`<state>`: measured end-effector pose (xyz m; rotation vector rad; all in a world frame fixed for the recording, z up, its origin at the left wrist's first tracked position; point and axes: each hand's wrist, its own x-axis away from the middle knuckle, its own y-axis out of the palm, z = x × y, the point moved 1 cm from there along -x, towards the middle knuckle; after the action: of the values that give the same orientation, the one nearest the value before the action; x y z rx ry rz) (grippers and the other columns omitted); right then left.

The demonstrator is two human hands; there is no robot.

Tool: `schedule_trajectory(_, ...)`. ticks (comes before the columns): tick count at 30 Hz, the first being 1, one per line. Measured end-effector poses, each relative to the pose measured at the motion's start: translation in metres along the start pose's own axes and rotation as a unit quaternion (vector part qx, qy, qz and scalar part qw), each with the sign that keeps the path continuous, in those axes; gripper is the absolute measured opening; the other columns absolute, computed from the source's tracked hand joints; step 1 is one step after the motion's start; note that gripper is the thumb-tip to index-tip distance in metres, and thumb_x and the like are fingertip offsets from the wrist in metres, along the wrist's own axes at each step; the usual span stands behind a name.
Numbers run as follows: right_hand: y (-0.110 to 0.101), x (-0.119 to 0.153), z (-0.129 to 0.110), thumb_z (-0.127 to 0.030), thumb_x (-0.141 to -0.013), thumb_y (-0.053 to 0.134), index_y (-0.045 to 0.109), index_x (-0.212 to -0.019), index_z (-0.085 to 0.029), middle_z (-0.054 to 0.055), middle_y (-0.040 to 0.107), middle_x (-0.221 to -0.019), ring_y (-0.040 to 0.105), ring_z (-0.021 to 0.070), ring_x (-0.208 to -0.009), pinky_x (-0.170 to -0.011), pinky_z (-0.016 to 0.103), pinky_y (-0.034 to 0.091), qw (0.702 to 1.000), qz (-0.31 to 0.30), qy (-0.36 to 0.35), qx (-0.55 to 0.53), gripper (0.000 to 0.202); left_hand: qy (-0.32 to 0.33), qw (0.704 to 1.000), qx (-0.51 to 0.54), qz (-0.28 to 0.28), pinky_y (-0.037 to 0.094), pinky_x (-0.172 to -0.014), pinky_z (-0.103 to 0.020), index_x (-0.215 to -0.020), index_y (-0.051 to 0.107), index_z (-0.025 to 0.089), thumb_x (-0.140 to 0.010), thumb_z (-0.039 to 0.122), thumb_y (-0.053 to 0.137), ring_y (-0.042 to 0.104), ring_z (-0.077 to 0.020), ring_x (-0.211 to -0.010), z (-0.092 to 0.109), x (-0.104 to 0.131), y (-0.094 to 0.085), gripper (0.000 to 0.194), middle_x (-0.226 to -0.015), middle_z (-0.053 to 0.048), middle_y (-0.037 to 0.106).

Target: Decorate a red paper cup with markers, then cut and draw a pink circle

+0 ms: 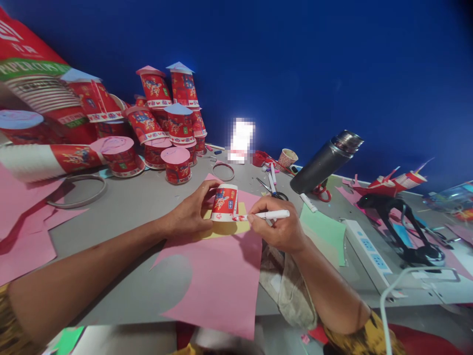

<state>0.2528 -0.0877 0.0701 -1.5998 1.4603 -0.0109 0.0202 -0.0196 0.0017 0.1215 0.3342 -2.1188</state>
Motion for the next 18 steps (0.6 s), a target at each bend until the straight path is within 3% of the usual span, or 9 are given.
schedule_trajectory(7, -0.0012, -0.0004, -0.0016, -0.023, -0.088, 0.066, 0.067, -0.075, -0.021, -0.002, 0.069, -0.063, 0.054, 0.0109, -0.050, -0.053, 0.025, 0.044, 1.000, 0.024, 0.003, -0.014, 0.013, -0.014, 1.000, 0.002, 0.001, 0.056, -0.111, -0.053, -0.142, 0.044, 0.025, -0.071, 0.015, 0.079, 0.067, -0.0299, -0.128, 0.0019, 0.0011, 0.0016, 0.080, -0.140, -0.013, 0.062)
schedule_trajectory(18, 0.0003, -0.0004, -0.0024, -0.024, -0.088, 0.067, 0.068, -0.074, -0.021, -0.002, 0.068, -0.063, 0.053, 0.0108, -0.050, -0.053, 0.025, 0.044, 0.999, 0.011, 0.022, -0.030, 0.014, 0.005, 1.000, -0.011, 0.000, 0.055, -0.113, -0.053, -0.140, 0.047, 0.026, -0.071, 0.020, 0.083, 0.068, -0.0295, -0.127, -0.0003, -0.0009, 0.0001, 0.078, -0.141, -0.012, 0.062)
